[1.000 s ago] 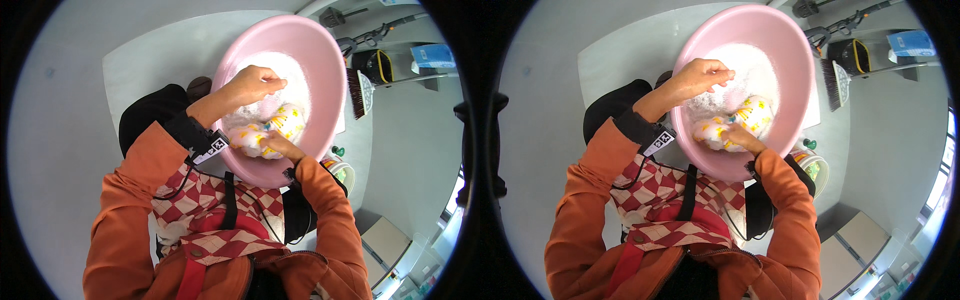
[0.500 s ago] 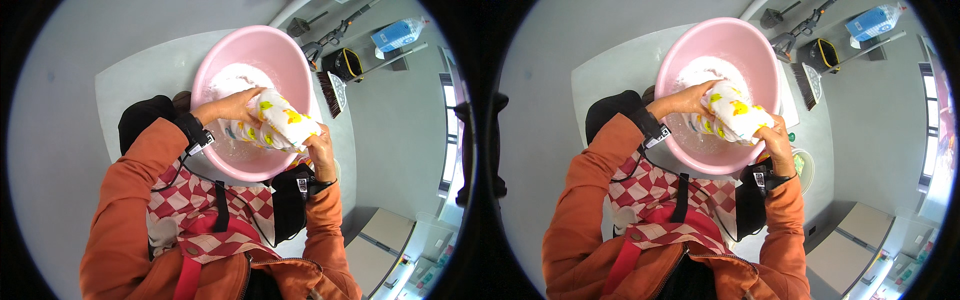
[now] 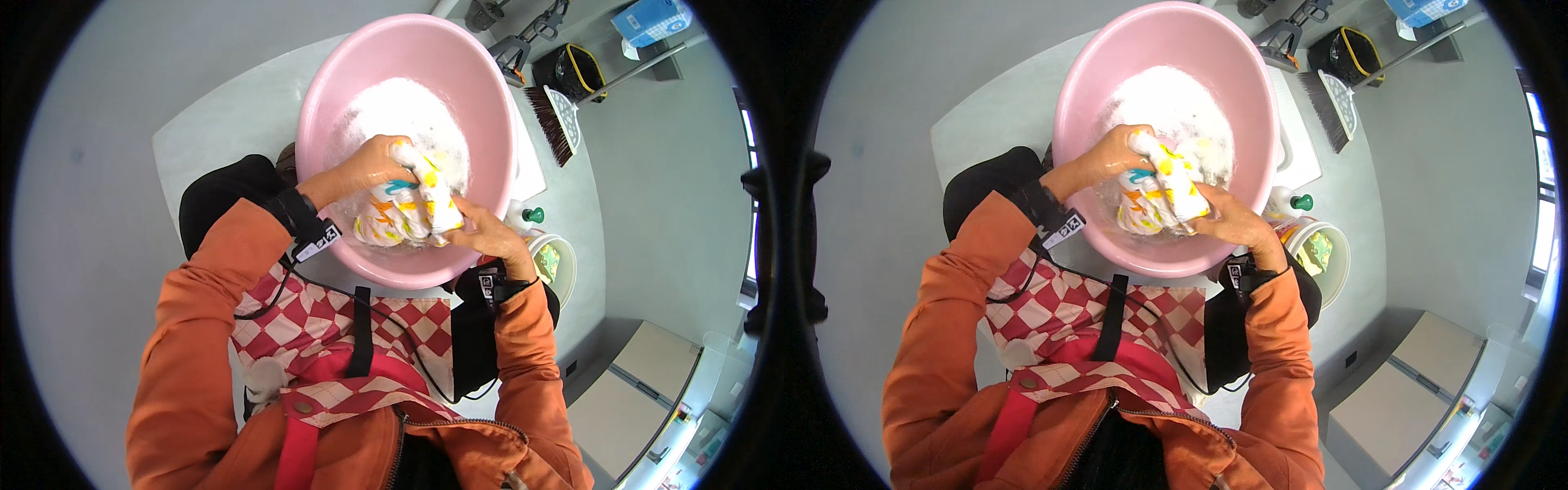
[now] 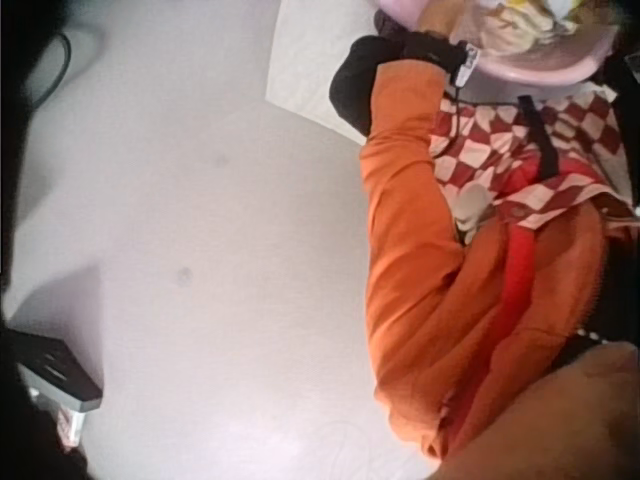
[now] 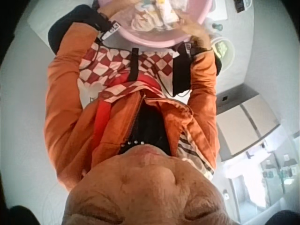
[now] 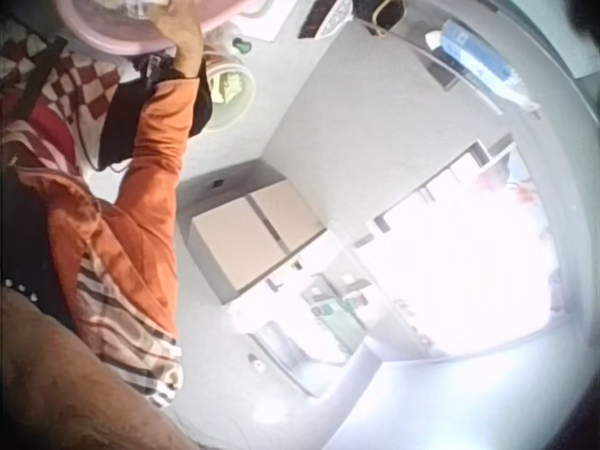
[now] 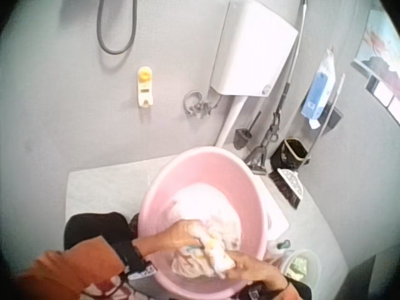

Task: The person washes several small pieces of cloth by hand in a pink basin filled with soapy water. They scrub and rinse the items, then transfer them to a white bucket. The person also refills the basin with water from a wall-mounted tap.

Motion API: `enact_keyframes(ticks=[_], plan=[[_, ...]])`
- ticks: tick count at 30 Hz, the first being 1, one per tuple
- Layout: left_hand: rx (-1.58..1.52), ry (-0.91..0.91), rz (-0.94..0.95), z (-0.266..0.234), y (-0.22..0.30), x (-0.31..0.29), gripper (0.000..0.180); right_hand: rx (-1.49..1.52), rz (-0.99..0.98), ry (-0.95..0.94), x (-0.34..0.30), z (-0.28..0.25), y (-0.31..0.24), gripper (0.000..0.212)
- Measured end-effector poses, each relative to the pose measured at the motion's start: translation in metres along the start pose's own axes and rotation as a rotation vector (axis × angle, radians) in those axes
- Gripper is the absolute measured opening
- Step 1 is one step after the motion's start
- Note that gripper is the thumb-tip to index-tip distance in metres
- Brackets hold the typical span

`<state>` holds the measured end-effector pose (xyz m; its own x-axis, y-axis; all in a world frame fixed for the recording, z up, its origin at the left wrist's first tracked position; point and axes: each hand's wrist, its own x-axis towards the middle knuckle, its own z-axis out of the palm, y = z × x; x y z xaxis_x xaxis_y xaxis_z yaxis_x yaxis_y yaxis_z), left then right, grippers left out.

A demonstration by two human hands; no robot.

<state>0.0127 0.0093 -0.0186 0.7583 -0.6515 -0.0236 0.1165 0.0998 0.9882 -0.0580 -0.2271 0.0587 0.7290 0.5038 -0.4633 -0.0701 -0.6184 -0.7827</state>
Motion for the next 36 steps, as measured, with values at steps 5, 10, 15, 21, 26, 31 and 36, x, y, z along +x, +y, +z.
enact_keyframes(ticks=[5, 10, 15, 21, 26, 31, 36], plan=[[0.14, 0.008, -0.08, 0.035, 0.008, 0.0, 0.029, 0.231, -0.174, 0.279, 0.023, 0.026, -0.015, 0.079], [-0.092, 0.006, -0.305, 0.032, 0.004, 0.004, 0.044, 0.062, -0.218, 0.355, 0.041, 0.033, 0.0, 0.065], [-0.276, -0.152, -0.322, 0.012, -0.006, 0.014, 0.039, 0.13, -0.122, 0.334, 0.043, 0.013, 0.018, 0.051], [-0.408, 0.107, -0.409, 0.011, -0.001, 0.016, 0.035, 0.288, -0.116, 0.403, 0.056, 0.031, 0.047, 0.05], [-0.911, 0.043, -0.301, 0.0, 0.02, 0.011, 0.037, 0.671, 0.189, 0.498, 0.06, 0.034, 0.069, 0.041], [-0.835, 0.122, -0.328, -0.002, 0.017, 0.02, 0.041, 1.104, 0.022, 0.765, 0.061, 0.027, 0.029, 0.047], [-0.515, 0.297, -0.452, 0.01, 0.002, 0.031, 0.033, -0.018, -0.329, 0.869, 0.065, 0.063, -0.033, 0.043]])
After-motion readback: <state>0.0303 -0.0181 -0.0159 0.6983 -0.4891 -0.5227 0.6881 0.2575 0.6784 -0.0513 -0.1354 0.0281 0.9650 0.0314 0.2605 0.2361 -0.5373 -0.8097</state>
